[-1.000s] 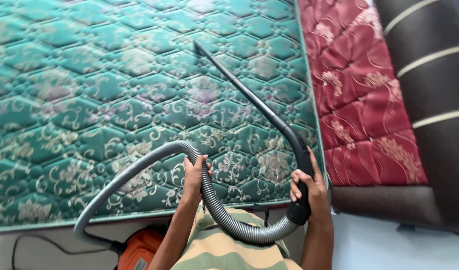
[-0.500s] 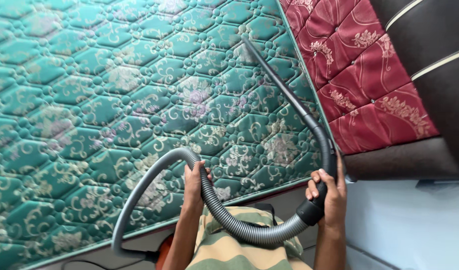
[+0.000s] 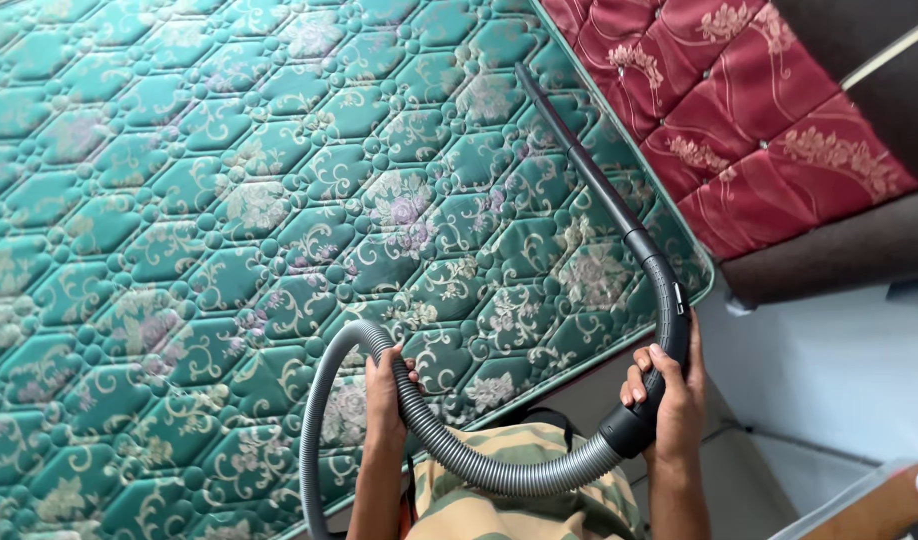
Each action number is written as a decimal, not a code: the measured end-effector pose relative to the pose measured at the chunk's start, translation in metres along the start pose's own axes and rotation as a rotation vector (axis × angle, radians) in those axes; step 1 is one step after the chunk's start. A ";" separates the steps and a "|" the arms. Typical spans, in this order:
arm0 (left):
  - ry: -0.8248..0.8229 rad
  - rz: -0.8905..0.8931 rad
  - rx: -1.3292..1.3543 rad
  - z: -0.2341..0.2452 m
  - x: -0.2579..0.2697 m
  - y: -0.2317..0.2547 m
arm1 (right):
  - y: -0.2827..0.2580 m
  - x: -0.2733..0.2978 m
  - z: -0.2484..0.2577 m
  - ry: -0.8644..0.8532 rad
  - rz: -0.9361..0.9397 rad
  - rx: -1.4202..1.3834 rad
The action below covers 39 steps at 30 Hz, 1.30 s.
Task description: The person uses a vacuum cleaner with a long hose and nozzle attachment to clean the surface of a teal floral mattress. They systematically move the nozzle back and forth across the mattress, covering the entire surface area in a repetitive sweeping motion.
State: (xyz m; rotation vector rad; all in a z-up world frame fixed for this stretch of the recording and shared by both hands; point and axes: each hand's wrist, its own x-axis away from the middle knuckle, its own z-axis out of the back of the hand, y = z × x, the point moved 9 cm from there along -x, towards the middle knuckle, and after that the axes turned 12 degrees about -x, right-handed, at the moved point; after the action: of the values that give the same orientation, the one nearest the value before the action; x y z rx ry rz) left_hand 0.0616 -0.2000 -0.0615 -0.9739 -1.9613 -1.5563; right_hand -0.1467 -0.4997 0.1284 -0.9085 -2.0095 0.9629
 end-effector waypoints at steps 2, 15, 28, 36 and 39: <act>-0.008 0.016 -0.009 0.010 -0.003 0.009 | 0.007 0.010 -0.006 0.029 0.007 -0.004; 0.073 -0.053 -0.025 0.030 -0.016 0.016 | 0.034 -0.046 -0.030 -0.107 -0.038 0.042; 0.279 -0.126 0.252 -0.050 0.003 -0.043 | 0.042 -0.231 -0.056 -0.376 -0.073 0.220; 0.337 -0.123 0.416 -0.111 -0.012 -0.074 | 0.032 -0.327 -0.057 -0.448 -0.056 0.236; 0.360 -0.089 0.422 -0.123 -0.024 -0.076 | 0.036 -0.355 -0.063 -0.471 -0.095 0.186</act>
State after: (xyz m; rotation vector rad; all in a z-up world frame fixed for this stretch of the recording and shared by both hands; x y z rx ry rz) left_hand 0.0102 -0.3332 -0.0952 -0.4087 -1.9716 -1.1857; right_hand 0.0902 -0.7518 0.0220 -0.5107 -2.2720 1.3802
